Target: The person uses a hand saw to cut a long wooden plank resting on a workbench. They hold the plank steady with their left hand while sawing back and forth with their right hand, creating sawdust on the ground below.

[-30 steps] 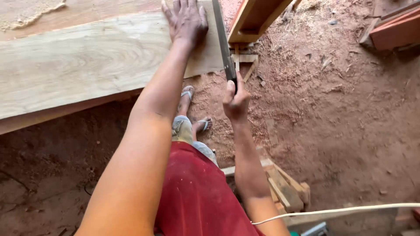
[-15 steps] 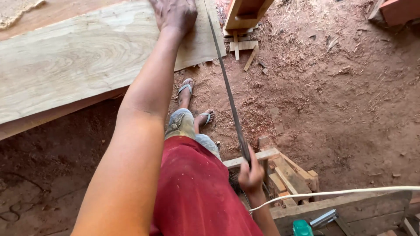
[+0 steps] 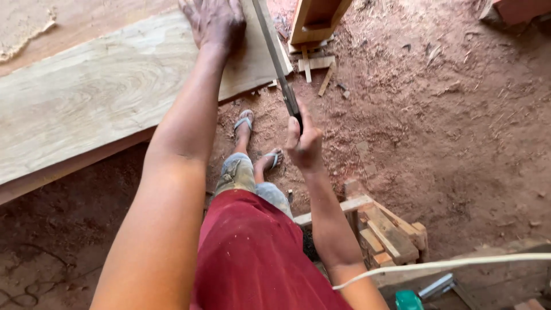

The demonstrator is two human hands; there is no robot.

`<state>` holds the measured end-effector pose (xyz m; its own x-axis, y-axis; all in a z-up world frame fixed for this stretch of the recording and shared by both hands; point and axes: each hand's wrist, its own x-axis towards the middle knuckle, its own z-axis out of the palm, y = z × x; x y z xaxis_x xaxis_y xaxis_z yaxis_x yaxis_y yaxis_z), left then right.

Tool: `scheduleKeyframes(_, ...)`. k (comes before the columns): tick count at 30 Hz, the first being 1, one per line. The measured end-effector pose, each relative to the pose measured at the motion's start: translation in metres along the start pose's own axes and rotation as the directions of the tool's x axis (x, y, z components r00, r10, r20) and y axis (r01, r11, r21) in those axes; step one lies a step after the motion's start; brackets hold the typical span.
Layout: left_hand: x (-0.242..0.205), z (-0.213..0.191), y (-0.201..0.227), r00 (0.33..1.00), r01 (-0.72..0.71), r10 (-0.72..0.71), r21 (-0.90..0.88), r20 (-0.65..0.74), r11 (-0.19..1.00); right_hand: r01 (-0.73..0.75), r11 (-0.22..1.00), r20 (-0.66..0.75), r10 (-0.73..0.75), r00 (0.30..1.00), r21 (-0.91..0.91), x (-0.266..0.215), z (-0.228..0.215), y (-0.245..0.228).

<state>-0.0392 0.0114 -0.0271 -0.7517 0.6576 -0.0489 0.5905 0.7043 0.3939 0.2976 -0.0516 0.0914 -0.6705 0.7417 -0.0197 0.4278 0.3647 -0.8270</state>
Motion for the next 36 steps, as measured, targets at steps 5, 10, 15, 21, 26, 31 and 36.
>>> scheduleKeyframes(5, -0.018, -0.003, 0.009, 0.977, -0.105, 0.125, 0.118, -0.174, 0.987, -0.027, 0.998, 0.105, 0.02, 0.994, 0.063, -0.006, -0.02, -0.023)
scheduleKeyframes(10, -0.04, -0.03, 0.033, 1.0, -0.004, 0.003, 0.045, 0.028, 0.999, -0.074, 0.996, 0.072, 0.071, 0.995, 0.043, -0.027, -0.007, -0.004)
scheduleKeyframes(15, -0.056, -0.028, 0.054, 0.976, 0.187, -0.192, 0.05, 0.106, 0.981, -0.075, 0.996, 0.099, 0.069, 0.993, 0.056, -0.063, -0.025, -0.018)
scheduleKeyframes(21, -0.055, -0.024, 0.054, 0.994, 0.107, -0.108, -0.064, -0.014, 0.992, -0.266, 0.963, -0.002, 0.266, 0.964, -0.047, -0.211, -0.058, 0.001)
scheduleKeyframes(26, -0.052, -0.022, 0.053, 0.977, 0.16, -0.167, 0.06, 0.131, 0.985, -0.522, 0.842, 0.082, 0.535, 0.841, -0.134, -0.115, -0.033, 0.002)
scheduleKeyframes(31, -0.043, -0.02, 0.052, 0.99, 0.132, -0.131, -0.007, 0.041, 0.991, -0.114, 0.993, -0.09, 0.114, 0.989, 0.0, 0.044, 0.016, -0.011)
scheduleKeyframes(36, -0.045, -0.022, 0.045, 0.994, 0.098, -0.096, -0.048, 0.042, 0.994, -0.167, 0.985, -0.005, 0.167, 0.986, 0.031, -0.023, -0.016, -0.03)
